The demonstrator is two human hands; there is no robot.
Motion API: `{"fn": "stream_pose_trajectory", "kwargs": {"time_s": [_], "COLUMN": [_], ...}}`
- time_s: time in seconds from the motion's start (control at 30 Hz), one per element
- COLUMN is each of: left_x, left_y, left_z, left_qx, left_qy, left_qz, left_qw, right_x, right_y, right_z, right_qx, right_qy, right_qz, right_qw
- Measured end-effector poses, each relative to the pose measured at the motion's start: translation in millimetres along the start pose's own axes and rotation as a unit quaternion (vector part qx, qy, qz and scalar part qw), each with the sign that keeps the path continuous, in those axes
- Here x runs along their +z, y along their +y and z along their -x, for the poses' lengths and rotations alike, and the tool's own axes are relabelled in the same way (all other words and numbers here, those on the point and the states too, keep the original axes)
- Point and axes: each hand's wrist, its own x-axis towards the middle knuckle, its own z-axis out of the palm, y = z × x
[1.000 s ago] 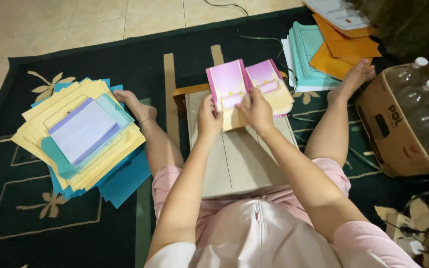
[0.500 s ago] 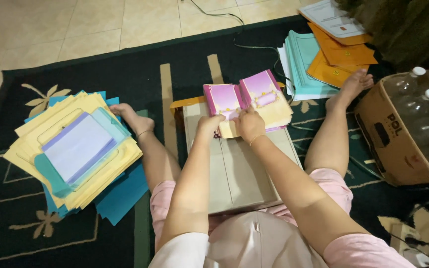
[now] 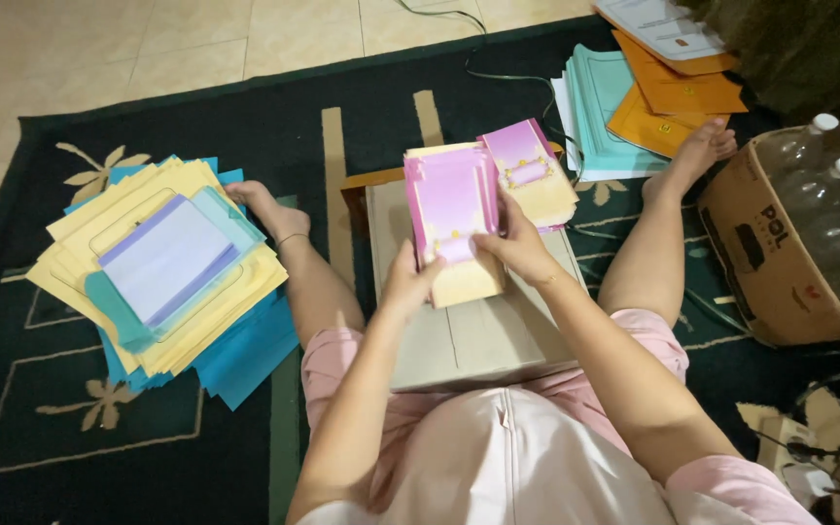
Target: The person folds paper sheets into envelopes and stacks them on a wooden stand.
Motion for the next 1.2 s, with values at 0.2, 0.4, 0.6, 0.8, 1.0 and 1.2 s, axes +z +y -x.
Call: {"fn": "stream_pose_trajectory", "kwargs": {"time_s": [0.2, 0.4, 0.6, 0.8, 1.0, 1.2], "left_x": [12.4, 14.5, 24.4, 35.2, 21.6, 21.2], "left_y": [20.6, 9.6, -15.7, -33.2, -32.4, -33.9], "left_z": [72.9, 96.0, 81.3, 60.6, 34.3, 33.7], "left_qx": [0.284, 0.323, 0.308, 0.268, 0.296, 0.254], "left_qy": [0.019, 0.000, 0.051, 0.096, 0.128, 0.111], "left_qz": [-0.115, -0.081, -0.015, -0.013, -0.099, -0.066], "left_qw": [0.952, 0.943, 0.950, 0.959, 0.942, 0.959], "right_x": [8.0, 9.1, 14.3, 35.7, -26.2, -94.4], "right_y": [12.9, -10.1, 10.6, 59.1, 48.8, 131.0], "right_z": [58.3, 98.3, 96.8, 78.2, 21.2, -114.5], "right_qx": [-0.154, -0.203, -0.162, -0.103, -0.086, 0.080], "right_qy": [0.025, 0.029, 0.034, 0.029, -0.020, 0.262], "right_qz": [-0.198, -0.170, -0.150, -0.192, 0.043, 0.113], "right_qw": [0.968, 0.964, 0.975, 0.975, 0.995, 0.955]}}
